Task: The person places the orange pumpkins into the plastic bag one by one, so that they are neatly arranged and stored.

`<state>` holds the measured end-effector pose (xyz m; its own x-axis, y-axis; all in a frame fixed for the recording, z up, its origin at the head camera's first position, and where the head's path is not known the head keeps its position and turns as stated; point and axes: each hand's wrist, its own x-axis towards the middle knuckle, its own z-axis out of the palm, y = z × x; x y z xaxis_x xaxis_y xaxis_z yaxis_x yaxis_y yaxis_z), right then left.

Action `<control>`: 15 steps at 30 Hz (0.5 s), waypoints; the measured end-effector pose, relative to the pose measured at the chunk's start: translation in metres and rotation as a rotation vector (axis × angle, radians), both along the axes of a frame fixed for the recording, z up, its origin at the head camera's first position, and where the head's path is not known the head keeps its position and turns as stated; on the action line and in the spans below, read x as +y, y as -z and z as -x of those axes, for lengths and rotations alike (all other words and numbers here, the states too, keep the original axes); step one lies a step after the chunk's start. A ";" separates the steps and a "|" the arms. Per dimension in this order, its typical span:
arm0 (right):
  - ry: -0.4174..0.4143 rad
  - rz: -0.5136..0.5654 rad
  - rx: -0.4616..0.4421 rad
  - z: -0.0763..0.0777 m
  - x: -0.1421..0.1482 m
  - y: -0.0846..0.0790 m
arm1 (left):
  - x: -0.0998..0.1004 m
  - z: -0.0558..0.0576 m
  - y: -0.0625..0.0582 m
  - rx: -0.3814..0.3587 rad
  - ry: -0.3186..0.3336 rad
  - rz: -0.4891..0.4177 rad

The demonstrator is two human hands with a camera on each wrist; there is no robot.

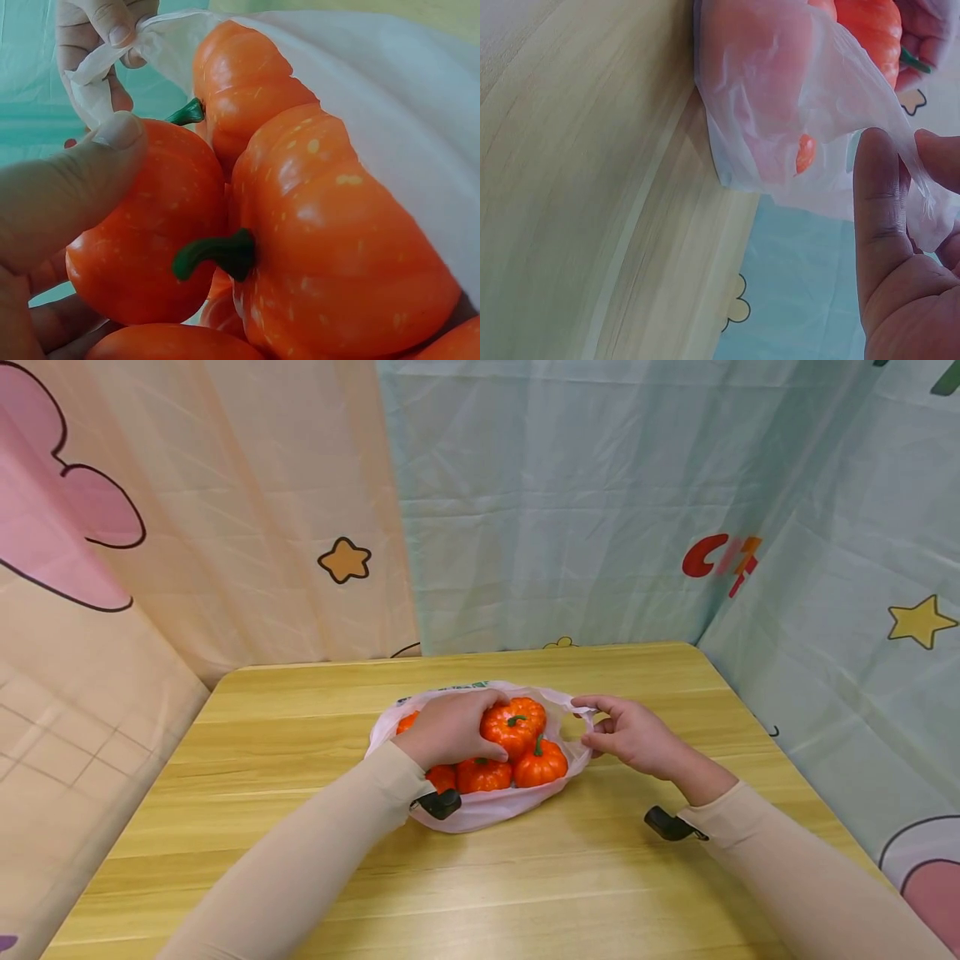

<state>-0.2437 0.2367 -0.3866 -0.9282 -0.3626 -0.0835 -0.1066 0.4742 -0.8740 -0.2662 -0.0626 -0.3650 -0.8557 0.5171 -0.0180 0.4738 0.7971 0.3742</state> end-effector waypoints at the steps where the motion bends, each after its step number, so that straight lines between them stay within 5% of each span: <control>1: -0.001 0.002 0.000 0.000 0.000 0.000 | 0.000 0.000 0.000 -0.003 0.000 -0.001; 15: -0.002 -0.006 0.003 -0.002 0.001 -0.003 | -0.003 -0.003 -0.006 -0.046 0.024 -0.021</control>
<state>-0.2413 0.2381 -0.3838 -0.9277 -0.3640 -0.0830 -0.1100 0.4791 -0.8708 -0.2634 -0.0651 -0.3591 -0.8418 0.5378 -0.0460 0.4742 0.7776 0.4128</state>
